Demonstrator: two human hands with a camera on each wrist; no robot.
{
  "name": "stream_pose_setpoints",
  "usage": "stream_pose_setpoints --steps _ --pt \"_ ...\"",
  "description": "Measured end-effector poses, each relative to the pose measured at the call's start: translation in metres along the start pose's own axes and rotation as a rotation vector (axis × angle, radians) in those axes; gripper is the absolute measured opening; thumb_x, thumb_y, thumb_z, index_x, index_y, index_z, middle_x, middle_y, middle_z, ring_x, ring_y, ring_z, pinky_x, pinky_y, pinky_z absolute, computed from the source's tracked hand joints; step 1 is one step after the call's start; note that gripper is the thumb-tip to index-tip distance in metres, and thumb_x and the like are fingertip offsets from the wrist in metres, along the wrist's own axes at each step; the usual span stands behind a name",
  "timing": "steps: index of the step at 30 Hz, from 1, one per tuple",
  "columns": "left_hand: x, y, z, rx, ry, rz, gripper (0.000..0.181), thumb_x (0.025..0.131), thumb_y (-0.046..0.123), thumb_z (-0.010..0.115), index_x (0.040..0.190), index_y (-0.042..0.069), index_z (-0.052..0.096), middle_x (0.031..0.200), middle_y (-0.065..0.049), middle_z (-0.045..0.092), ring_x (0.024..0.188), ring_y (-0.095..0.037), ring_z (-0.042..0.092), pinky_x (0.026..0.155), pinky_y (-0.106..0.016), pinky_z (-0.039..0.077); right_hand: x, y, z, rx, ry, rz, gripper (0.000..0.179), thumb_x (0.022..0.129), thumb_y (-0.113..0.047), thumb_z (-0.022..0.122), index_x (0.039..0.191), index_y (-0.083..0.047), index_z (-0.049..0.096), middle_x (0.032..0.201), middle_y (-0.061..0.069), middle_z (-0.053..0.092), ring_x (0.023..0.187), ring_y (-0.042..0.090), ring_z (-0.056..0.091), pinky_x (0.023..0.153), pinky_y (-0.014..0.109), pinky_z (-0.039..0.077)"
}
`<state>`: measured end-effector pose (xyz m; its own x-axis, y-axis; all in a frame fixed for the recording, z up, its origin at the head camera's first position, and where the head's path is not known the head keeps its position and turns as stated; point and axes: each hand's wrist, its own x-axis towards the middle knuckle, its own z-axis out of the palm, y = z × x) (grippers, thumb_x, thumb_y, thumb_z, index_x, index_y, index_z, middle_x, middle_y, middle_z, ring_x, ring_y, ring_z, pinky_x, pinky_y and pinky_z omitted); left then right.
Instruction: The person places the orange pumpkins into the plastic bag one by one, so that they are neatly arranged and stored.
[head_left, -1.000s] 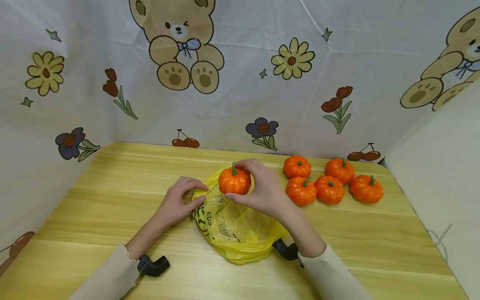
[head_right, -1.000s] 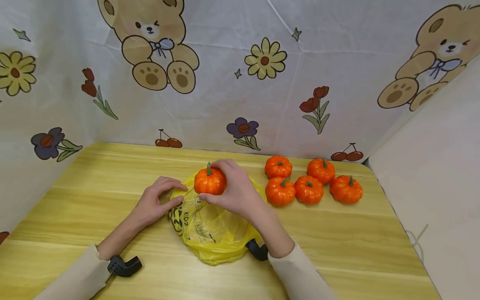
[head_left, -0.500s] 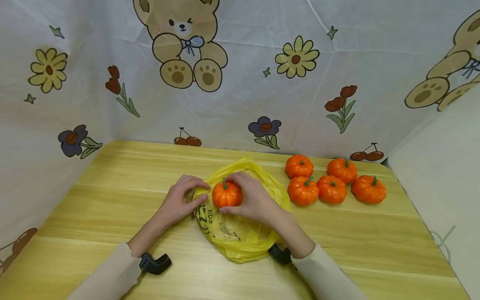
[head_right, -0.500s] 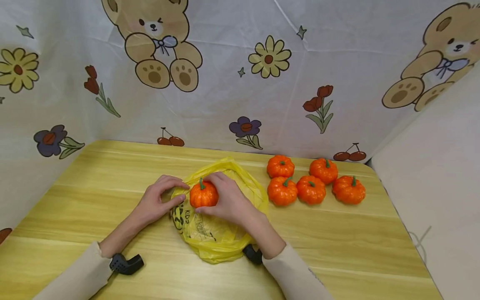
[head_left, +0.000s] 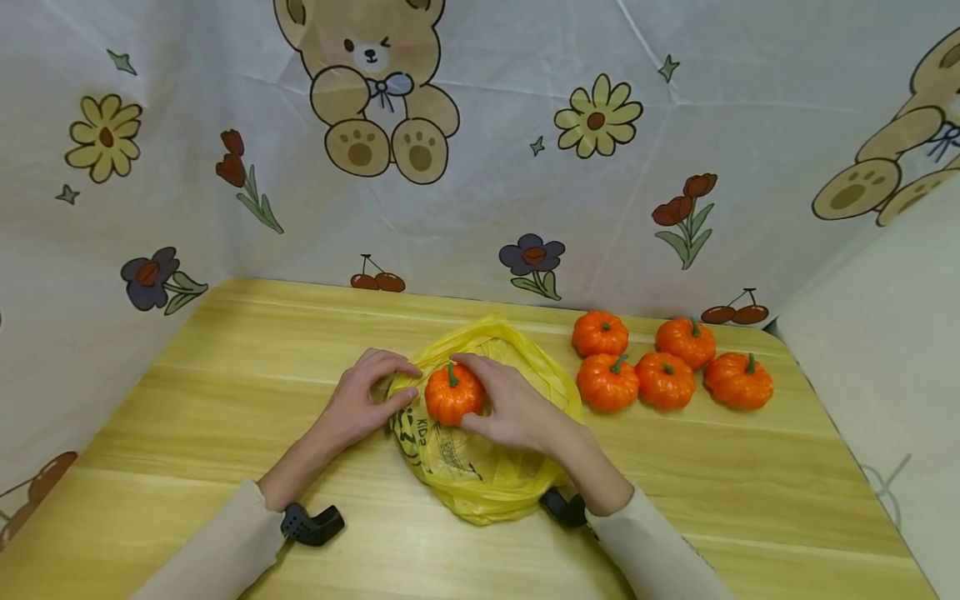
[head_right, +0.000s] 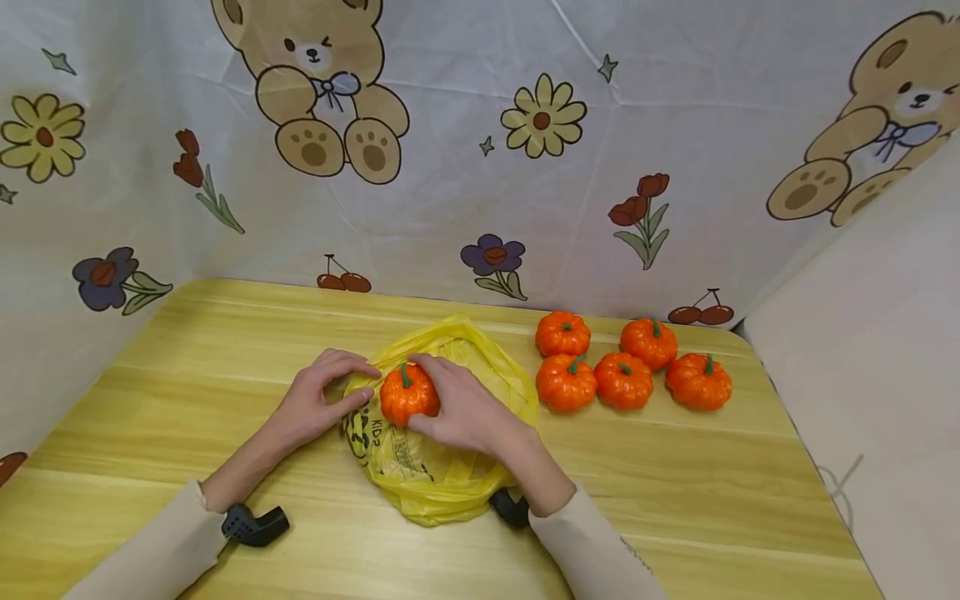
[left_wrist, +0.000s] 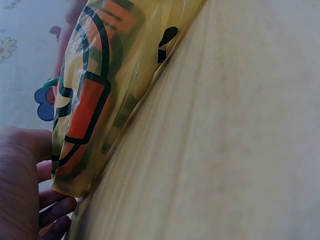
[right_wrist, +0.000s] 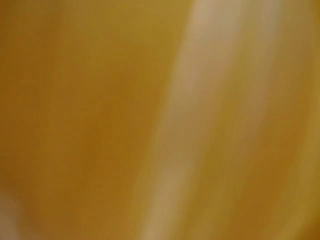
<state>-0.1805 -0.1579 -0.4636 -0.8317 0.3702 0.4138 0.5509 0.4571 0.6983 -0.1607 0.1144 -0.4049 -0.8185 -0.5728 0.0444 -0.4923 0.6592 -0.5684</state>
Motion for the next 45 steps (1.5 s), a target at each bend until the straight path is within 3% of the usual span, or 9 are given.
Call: stream_pose_setpoints --steps 10,17,32,39,45 --pt "0.002 0.001 0.0 0.002 -0.004 -0.001 0.023 0.092 0.018 0.082 0.114 0.018 0.078 0.115 0.003 0.074 0.113 -0.017 0.06 0.101 -0.039 0.045 0.001 0.005 0.0 -0.008 0.011 -0.032 0.081 0.088 -0.02 0.076 0.159 -0.006 0.04 0.157 0.015 0.052 0.144 0.033 0.052 0.12 0.05 0.04" --pt "0.002 0.001 -0.001 0.007 0.002 -0.011 0.022 0.091 0.017 0.082 0.113 0.017 0.078 0.112 0.002 0.075 0.109 -0.02 0.061 0.098 -0.037 0.046 0.001 0.005 0.0 -0.007 0.012 -0.055 0.082 0.091 -0.023 0.078 0.16 -0.005 0.038 0.158 0.018 0.051 0.145 0.035 0.051 0.12 0.05 0.04" --pt "0.001 0.001 -0.002 0.008 -0.011 -0.037 0.023 0.091 0.014 0.081 0.113 0.019 0.078 0.112 0.004 0.074 0.11 -0.018 0.062 0.098 -0.036 0.047 -0.002 0.005 -0.006 -0.008 -0.002 -0.017 0.091 0.09 -0.027 0.081 0.164 -0.007 0.031 0.158 0.016 0.049 0.141 0.031 0.054 0.119 0.048 0.041" --pt "0.0 0.001 -0.001 0.001 0.0 -0.022 0.023 0.09 0.012 0.081 0.112 0.018 0.078 0.111 0.002 0.075 0.107 -0.019 0.062 0.094 -0.035 0.047 -0.011 0.001 -0.02 0.013 0.034 -0.024 0.087 0.091 -0.023 0.08 0.163 -0.01 0.034 0.155 0.015 0.053 0.134 0.035 0.059 0.112 0.051 0.048" --pt "0.0 0.002 0.0 -0.001 0.005 -0.02 0.023 0.09 0.011 0.081 0.112 0.017 0.078 0.11 0.002 0.075 0.105 -0.019 0.062 0.09 -0.033 0.047 -0.022 0.001 -0.034 -0.009 0.131 -0.043 0.081 0.092 -0.024 0.079 0.161 -0.013 0.039 0.153 0.009 0.055 0.137 0.036 0.058 0.112 0.055 0.047"
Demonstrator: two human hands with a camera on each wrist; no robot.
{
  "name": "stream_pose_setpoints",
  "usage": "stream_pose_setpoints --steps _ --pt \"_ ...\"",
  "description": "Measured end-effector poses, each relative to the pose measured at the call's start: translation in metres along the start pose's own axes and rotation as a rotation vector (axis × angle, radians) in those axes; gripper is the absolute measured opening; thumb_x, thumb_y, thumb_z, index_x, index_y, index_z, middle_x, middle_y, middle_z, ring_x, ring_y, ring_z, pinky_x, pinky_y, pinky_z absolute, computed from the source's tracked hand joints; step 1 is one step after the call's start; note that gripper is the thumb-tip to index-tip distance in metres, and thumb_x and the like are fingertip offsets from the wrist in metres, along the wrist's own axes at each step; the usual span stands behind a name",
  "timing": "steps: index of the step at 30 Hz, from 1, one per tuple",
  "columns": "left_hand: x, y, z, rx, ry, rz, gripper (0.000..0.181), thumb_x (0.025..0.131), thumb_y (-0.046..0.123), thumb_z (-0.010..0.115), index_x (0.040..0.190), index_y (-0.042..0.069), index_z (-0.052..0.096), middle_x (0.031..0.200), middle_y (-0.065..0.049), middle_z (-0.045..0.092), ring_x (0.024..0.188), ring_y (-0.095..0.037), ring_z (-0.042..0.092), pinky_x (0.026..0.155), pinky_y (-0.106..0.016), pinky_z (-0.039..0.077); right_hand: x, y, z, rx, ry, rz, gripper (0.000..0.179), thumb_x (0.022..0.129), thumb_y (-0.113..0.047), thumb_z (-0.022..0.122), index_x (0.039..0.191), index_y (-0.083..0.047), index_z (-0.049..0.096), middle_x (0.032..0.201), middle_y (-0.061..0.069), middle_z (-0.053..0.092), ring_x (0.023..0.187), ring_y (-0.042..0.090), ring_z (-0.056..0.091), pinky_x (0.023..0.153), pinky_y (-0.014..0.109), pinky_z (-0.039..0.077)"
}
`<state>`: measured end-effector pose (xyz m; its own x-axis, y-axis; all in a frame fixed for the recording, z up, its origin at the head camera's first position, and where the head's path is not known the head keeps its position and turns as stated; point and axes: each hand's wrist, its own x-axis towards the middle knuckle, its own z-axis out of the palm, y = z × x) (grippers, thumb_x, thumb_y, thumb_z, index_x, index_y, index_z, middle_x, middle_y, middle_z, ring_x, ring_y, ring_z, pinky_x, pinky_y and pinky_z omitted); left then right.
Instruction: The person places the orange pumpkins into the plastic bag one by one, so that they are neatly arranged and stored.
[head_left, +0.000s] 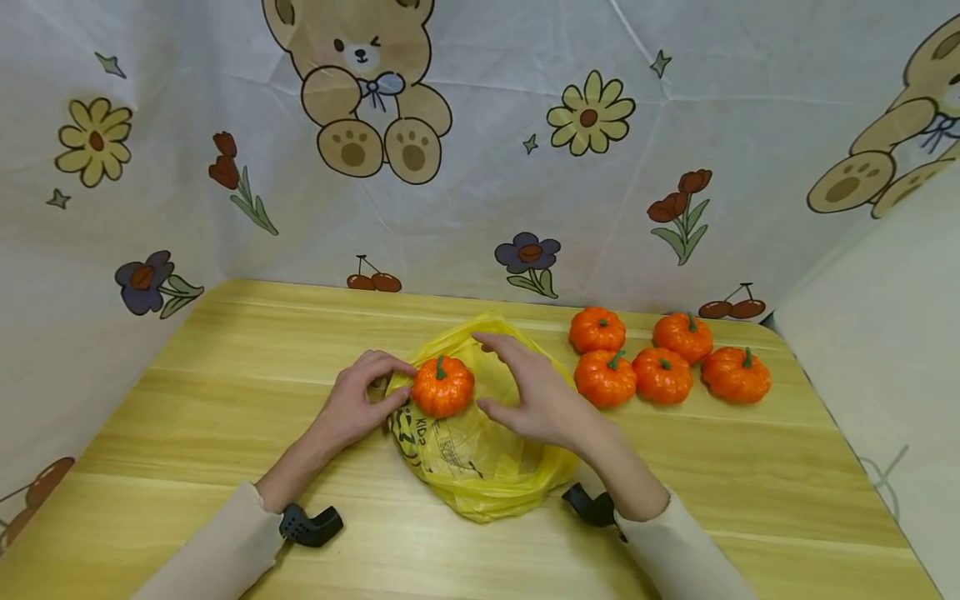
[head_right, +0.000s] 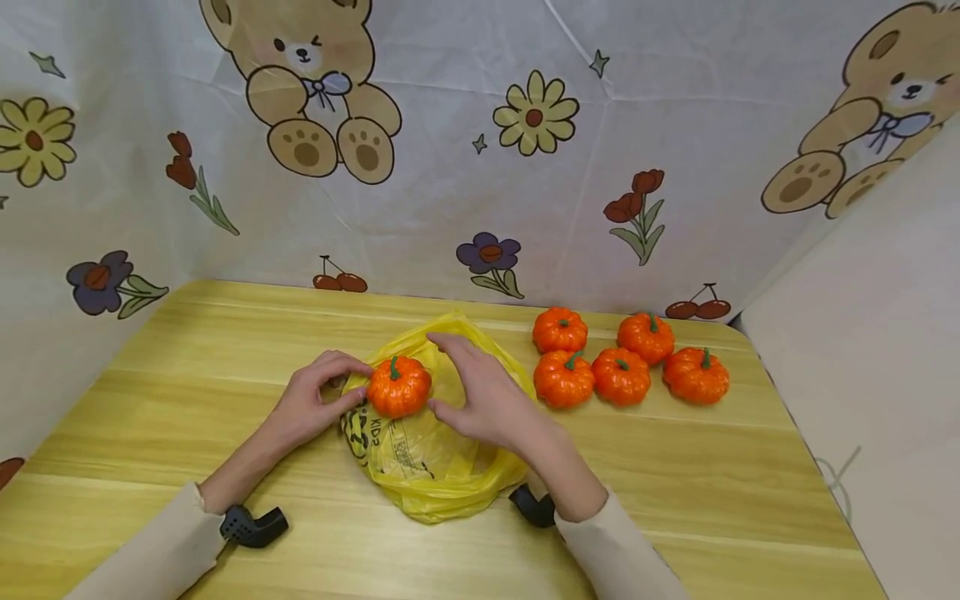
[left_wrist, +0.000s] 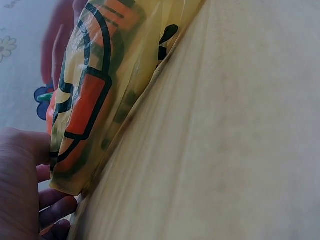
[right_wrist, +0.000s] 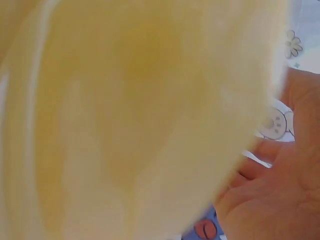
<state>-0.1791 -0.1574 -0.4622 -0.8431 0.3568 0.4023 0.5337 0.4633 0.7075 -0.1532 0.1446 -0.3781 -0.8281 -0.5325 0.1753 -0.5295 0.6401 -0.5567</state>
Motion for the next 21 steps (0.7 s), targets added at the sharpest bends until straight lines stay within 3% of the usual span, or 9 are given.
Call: stream_pose_setpoints --steps 11,21 --pt "-0.001 0.001 -0.001 0.017 -0.009 -0.015 0.024 0.09 0.011 0.081 0.113 0.018 0.078 0.111 0.004 0.075 0.108 -0.017 0.062 0.094 -0.035 0.048 -0.033 0.02 -0.043 -0.066 0.286 -0.024 0.071 0.09 -0.02 0.079 0.154 -0.013 0.05 0.155 0.005 0.055 0.138 0.031 0.056 0.111 0.056 0.047" --pt "-0.001 0.0 0.001 0.008 -0.01 -0.019 0.024 0.09 0.009 0.081 0.112 0.018 0.078 0.111 0.004 0.074 0.108 -0.017 0.062 0.095 -0.033 0.047 -0.07 0.053 -0.074 -0.143 0.394 0.069 0.066 0.089 -0.013 0.081 0.15 -0.016 0.057 0.149 0.005 0.061 0.136 0.032 0.059 0.11 0.059 0.046"
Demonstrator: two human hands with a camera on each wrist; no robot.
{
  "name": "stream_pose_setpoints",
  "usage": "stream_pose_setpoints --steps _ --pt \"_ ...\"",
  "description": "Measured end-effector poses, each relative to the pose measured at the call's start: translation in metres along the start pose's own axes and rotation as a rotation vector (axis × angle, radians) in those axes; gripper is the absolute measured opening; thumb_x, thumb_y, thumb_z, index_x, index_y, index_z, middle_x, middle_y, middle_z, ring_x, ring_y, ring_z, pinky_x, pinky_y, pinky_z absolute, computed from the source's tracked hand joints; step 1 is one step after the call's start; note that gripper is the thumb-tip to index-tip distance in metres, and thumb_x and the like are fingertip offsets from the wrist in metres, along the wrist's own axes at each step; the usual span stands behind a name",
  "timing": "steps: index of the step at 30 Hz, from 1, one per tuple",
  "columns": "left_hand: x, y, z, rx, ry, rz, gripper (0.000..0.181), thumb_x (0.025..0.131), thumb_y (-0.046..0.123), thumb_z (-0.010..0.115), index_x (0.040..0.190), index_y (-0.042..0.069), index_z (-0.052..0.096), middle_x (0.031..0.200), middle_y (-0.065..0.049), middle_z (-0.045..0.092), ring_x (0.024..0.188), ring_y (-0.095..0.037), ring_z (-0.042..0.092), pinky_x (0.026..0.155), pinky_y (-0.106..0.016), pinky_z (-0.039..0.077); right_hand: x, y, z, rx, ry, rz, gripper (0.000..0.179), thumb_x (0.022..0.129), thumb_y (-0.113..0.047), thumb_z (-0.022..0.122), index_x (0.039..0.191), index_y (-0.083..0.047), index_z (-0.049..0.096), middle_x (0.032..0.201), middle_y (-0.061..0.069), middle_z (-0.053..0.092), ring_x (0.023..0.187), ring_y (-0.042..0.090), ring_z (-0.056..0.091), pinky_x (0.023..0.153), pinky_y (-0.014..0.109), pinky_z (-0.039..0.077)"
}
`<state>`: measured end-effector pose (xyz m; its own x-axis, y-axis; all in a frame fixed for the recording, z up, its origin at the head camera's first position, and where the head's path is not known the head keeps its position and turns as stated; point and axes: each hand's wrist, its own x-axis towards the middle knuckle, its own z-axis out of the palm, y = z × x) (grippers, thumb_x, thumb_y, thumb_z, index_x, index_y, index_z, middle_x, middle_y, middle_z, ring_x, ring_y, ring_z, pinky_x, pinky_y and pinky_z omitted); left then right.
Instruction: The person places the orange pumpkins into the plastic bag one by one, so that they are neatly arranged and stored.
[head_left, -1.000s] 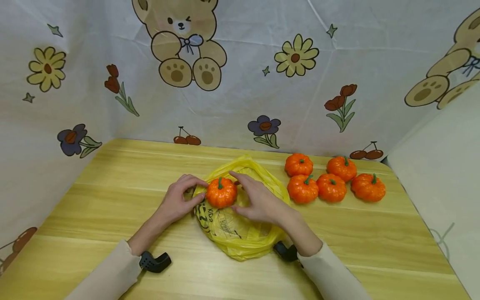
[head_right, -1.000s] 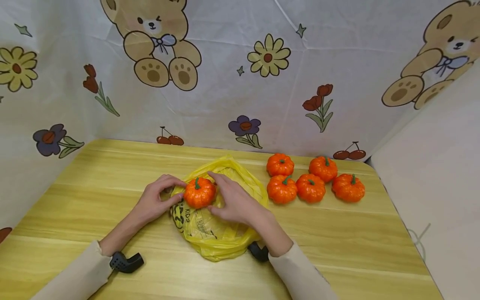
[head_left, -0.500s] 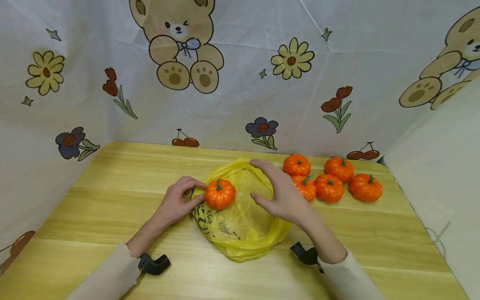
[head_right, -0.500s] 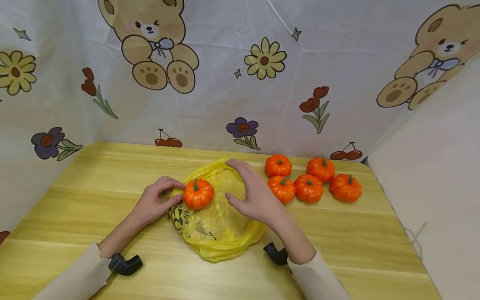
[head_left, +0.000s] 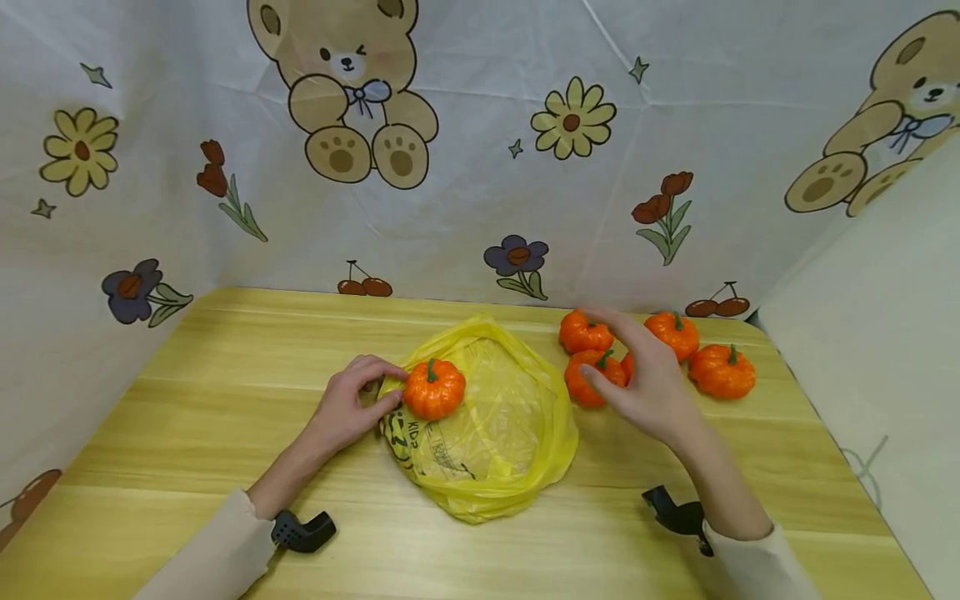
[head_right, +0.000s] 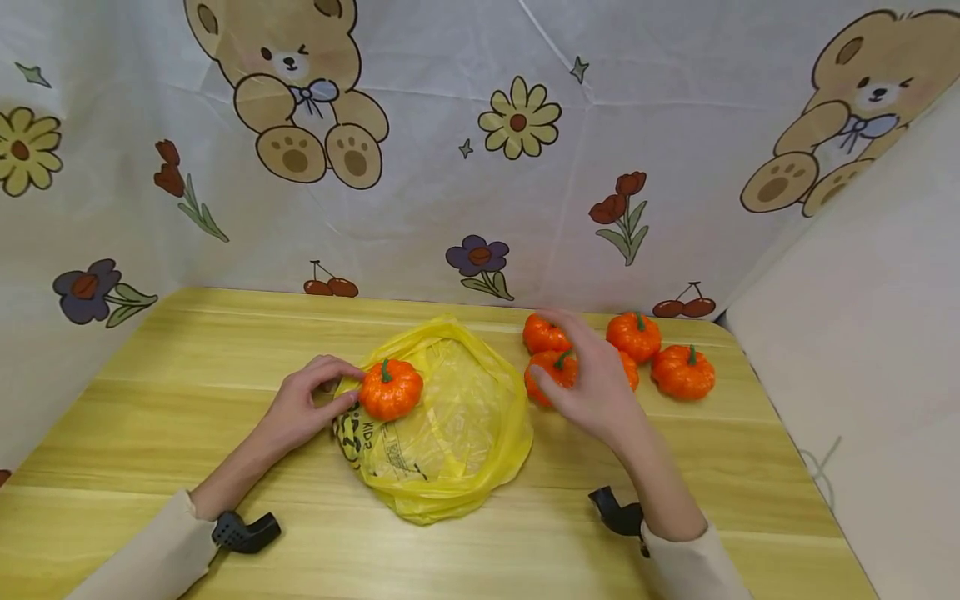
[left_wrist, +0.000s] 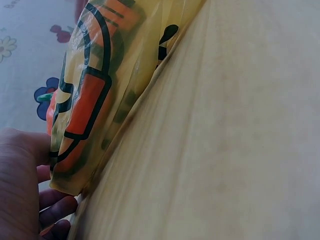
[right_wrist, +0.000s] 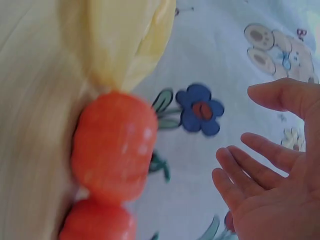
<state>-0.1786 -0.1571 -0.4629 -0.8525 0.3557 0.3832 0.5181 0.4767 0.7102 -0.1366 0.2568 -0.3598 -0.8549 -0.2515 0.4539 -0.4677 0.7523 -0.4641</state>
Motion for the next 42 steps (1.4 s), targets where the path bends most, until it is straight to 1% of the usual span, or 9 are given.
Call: stream_pose_setpoints --steps 8,14,17,23,29,34,36,39,42 --pt "0.0 -0.002 0.001 -0.007 0.01 0.016 0.023 0.09 0.008 0.081 0.111 0.018 0.078 0.11 0.003 0.075 0.108 -0.019 0.063 0.096 -0.035 0.048 -0.023 0.024 -0.028 -0.052 0.037 0.074 0.068 0.087 -0.008 0.082 0.15 -0.012 0.057 0.145 0.011 0.063 0.126 0.036 0.061 0.099 0.056 0.047" --pt "0.0 0.0 0.001 -0.01 0.007 0.009 0.024 0.09 0.008 0.081 0.111 0.018 0.078 0.111 0.003 0.075 0.108 -0.019 0.063 0.095 -0.035 0.048 -0.037 0.046 -0.049 -0.052 0.066 0.123 0.069 0.087 -0.007 0.083 0.15 -0.016 0.057 0.148 0.013 0.061 0.136 0.043 0.055 0.11 0.024 0.036" --pt "0.0 0.0 0.002 -0.009 0.004 0.007 0.023 0.091 0.008 0.08 0.112 0.018 0.078 0.111 0.003 0.075 0.108 -0.019 0.062 0.094 -0.035 0.048 -0.045 0.057 -0.059 -0.052 0.09 0.166 0.068 0.087 -0.007 0.083 0.15 -0.015 0.058 0.148 0.016 0.061 0.133 0.045 0.055 0.109 0.012 0.029" --pt "0.0 0.001 0.002 -0.002 0.003 0.005 0.022 0.091 0.008 0.08 0.112 0.017 0.078 0.11 0.002 0.075 0.107 -0.018 0.062 0.094 -0.034 0.048 -0.056 0.074 -0.075 -0.113 0.138 0.201 0.065 0.088 -0.01 0.082 0.149 -0.011 0.058 0.144 0.02 0.061 0.126 0.051 0.057 0.108 0.008 0.027" --pt "0.0 0.002 0.0 -0.004 -0.004 -0.012 0.023 0.091 0.009 0.08 0.112 0.019 0.078 0.111 0.004 0.074 0.107 -0.017 0.061 0.093 -0.031 0.047 -0.063 0.087 -0.085 -0.14 0.148 0.247 0.065 0.093 -0.013 0.079 0.153 -0.012 0.054 0.148 0.022 0.058 0.13 0.053 0.054 0.105 0.001 0.022" --pt "-0.001 0.002 0.0 -0.014 0.004 0.0 0.023 0.091 0.008 0.08 0.112 0.018 0.078 0.11 0.003 0.074 0.105 -0.018 0.061 0.091 -0.031 0.046 -0.066 0.095 -0.091 -0.147 0.144 0.302 0.063 0.097 -0.017 0.075 0.155 -0.012 0.052 0.147 0.025 0.057 0.133 0.054 0.051 0.11 0.004 0.021" --pt "-0.001 0.002 0.0 -0.017 0.008 0.005 0.023 0.091 0.008 0.08 0.112 0.017 0.078 0.11 0.003 0.075 0.105 -0.018 0.061 0.09 -0.031 0.046 -0.067 0.098 -0.092 -0.155 0.141 0.321 0.063 0.098 -0.019 0.073 0.156 -0.01 0.05 0.146 0.027 0.057 0.131 0.055 0.051 0.116 0.011 0.024" --pt "-0.001 0.002 0.0 -0.019 0.007 0.004 0.022 0.091 0.009 0.08 0.112 0.017 0.078 0.11 0.002 0.074 0.105 -0.018 0.061 0.09 -0.029 0.046 -0.069 0.102 -0.092 -0.162 0.124 0.368 0.065 0.1 -0.021 0.071 0.158 -0.007 0.047 0.147 0.031 0.055 0.127 0.059 0.051 0.122 0.044 0.037" --pt "0.0 0.003 0.0 -0.017 0.005 -0.001 0.022 0.091 0.009 0.08 0.112 0.017 0.078 0.111 0.002 0.074 0.106 -0.018 0.061 0.091 -0.027 0.045 -0.07 0.108 -0.091 -0.166 0.093 0.417 0.069 0.101 -0.025 0.07 0.161 -0.006 0.041 0.151 0.034 0.049 0.127 0.063 0.048 0.105 0.074 0.038"
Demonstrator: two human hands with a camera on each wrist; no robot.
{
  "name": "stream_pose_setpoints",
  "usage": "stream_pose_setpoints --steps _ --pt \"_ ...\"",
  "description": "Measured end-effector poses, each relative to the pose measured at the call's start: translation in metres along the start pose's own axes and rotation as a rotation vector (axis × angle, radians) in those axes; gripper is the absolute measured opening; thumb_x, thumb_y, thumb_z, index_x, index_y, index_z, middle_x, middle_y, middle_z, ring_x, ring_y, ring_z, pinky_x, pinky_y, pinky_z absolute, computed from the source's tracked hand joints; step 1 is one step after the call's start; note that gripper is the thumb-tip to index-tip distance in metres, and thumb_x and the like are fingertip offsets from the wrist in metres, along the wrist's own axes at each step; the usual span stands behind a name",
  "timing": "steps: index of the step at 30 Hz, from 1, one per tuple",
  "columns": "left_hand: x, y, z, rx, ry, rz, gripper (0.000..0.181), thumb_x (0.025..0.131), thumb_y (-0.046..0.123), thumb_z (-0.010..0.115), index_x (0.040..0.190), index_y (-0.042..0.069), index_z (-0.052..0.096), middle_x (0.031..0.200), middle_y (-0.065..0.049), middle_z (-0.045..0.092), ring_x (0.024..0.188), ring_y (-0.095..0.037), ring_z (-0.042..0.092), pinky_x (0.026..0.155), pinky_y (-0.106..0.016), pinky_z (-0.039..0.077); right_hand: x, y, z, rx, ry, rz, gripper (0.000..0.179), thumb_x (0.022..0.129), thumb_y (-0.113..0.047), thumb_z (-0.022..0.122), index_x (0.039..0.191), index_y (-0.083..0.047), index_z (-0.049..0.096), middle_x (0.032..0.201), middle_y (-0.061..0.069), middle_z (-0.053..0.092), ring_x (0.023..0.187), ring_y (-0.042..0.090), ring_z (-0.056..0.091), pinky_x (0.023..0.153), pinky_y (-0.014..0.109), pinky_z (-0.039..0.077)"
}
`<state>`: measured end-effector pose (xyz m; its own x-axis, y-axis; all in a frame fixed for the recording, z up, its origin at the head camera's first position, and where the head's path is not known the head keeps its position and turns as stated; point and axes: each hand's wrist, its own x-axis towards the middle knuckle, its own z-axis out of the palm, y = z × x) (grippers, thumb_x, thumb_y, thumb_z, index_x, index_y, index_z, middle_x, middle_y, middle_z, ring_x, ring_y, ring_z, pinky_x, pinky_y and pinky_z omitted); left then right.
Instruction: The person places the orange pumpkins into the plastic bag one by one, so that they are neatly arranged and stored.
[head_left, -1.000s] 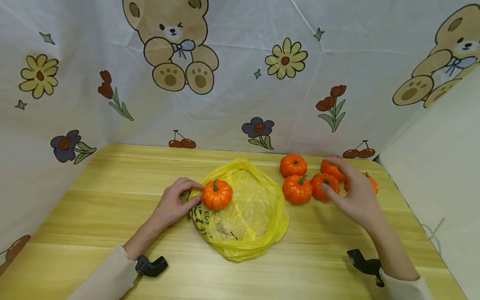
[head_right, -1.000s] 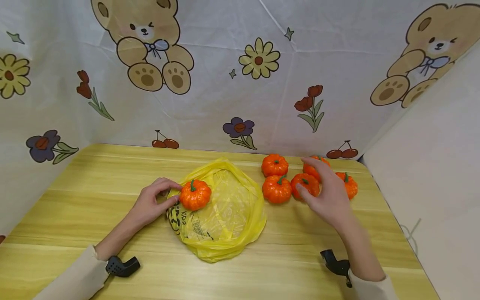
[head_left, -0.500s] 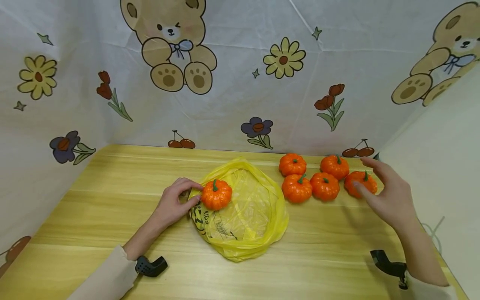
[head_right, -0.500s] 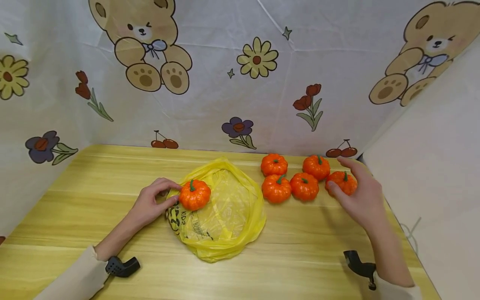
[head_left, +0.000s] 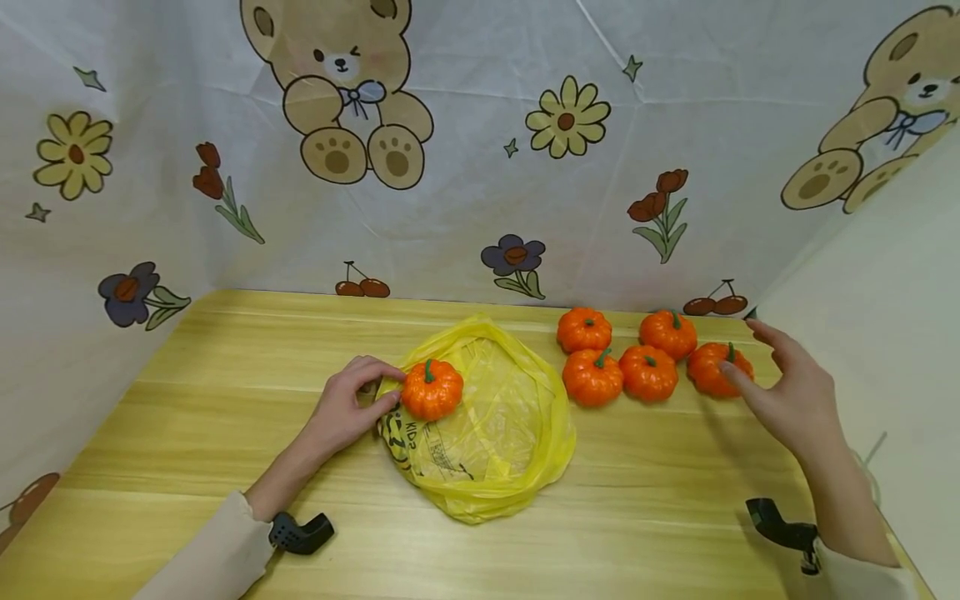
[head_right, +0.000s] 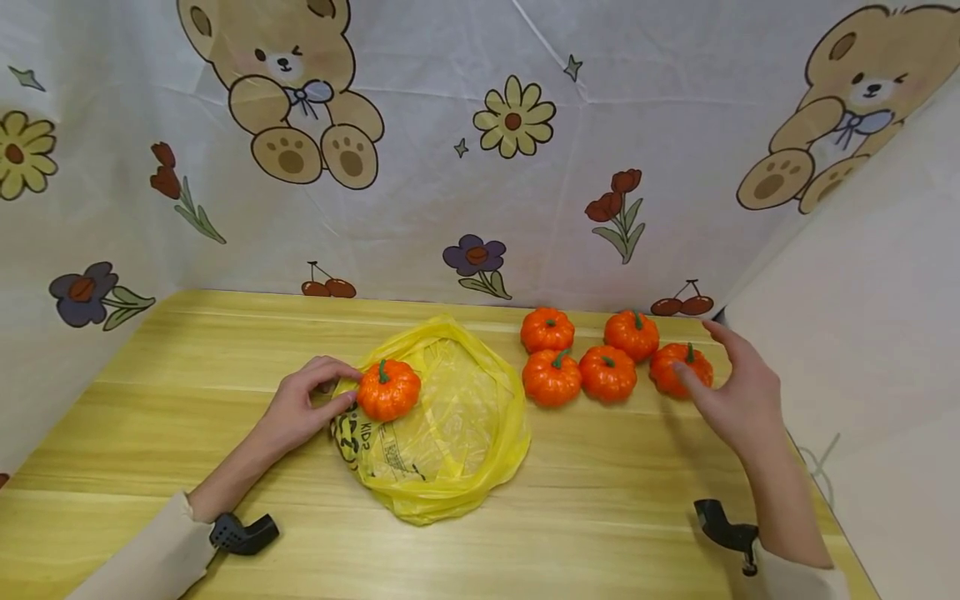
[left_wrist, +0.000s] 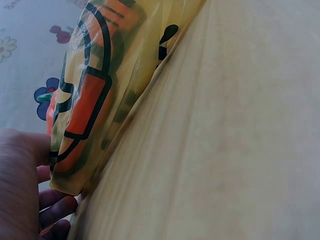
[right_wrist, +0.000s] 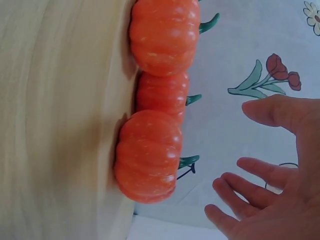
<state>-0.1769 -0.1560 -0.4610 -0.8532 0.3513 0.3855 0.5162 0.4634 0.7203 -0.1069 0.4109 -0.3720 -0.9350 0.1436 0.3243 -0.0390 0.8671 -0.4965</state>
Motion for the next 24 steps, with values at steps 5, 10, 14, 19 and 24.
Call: stream_pose_setpoints --steps 5,10,14,19,24 --pt "0.0 0.001 -0.001 0.0 -0.003 -0.006 0.023 0.091 0.008 0.08 0.112 0.017 0.078 0.111 0.002 0.074 0.105 -0.018 0.061 0.09 -0.029 0.046 0.002 0.011 0.005 -0.026 -0.069 0.052 0.076 0.102 -0.033 0.068 0.164 -0.007 0.034 0.154 0.038 0.043 0.13 0.067 0.042 0.097 0.081 0.035" --pt "0.0 -0.001 0.0 -0.006 0.001 -0.001 0.022 0.091 0.008 0.08 0.112 0.017 0.078 0.111 0.002 0.074 0.105 -0.019 0.061 0.089 -0.031 0.046 0.003 0.018 0.01 -0.071 -0.153 0.07 0.076 0.103 -0.038 0.065 0.162 -0.001 0.034 0.15 0.043 0.044 0.124 0.069 0.044 0.093 0.079 0.038" --pt "0.0 -0.001 0.001 -0.003 0.003 0.003 0.023 0.091 0.007 0.08 0.112 0.017 0.078 0.111 0.002 0.074 0.105 -0.019 0.061 0.09 -0.029 0.046 0.003 0.022 0.014 -0.082 -0.213 0.075 0.079 0.103 -0.041 0.066 0.158 0.006 0.036 0.148 0.045 0.044 0.124 0.07 0.044 0.094 0.08 0.039" --pt "0.001 0.0 0.001 -0.006 0.004 0.011 0.022 0.091 0.007 0.08 0.112 0.016 0.078 0.11 0.002 0.074 0.105 -0.02 0.061 0.09 -0.028 0.046 0.002 0.025 0.018 -0.07 -0.19 0.035 0.08 0.099 -0.038 0.073 0.152 0.012 0.041 0.145 0.044 0.047 0.12 0.064 0.05 0.091 0.077 0.043" --pt "0.0 -0.001 0.001 -0.011 0.003 0.009 0.022 0.092 0.008 0.08 0.112 0.016 0.078 0.11 0.001 0.074 0.102 -0.02 0.06 0.088 -0.029 0.046 0.0 0.026 0.02 -0.031 -0.144 0.005 0.072 0.094 -0.03 0.08 0.144 0.012 0.049 0.141 0.04 0.052 0.124 0.059 0.049 0.093 0.074 0.045"
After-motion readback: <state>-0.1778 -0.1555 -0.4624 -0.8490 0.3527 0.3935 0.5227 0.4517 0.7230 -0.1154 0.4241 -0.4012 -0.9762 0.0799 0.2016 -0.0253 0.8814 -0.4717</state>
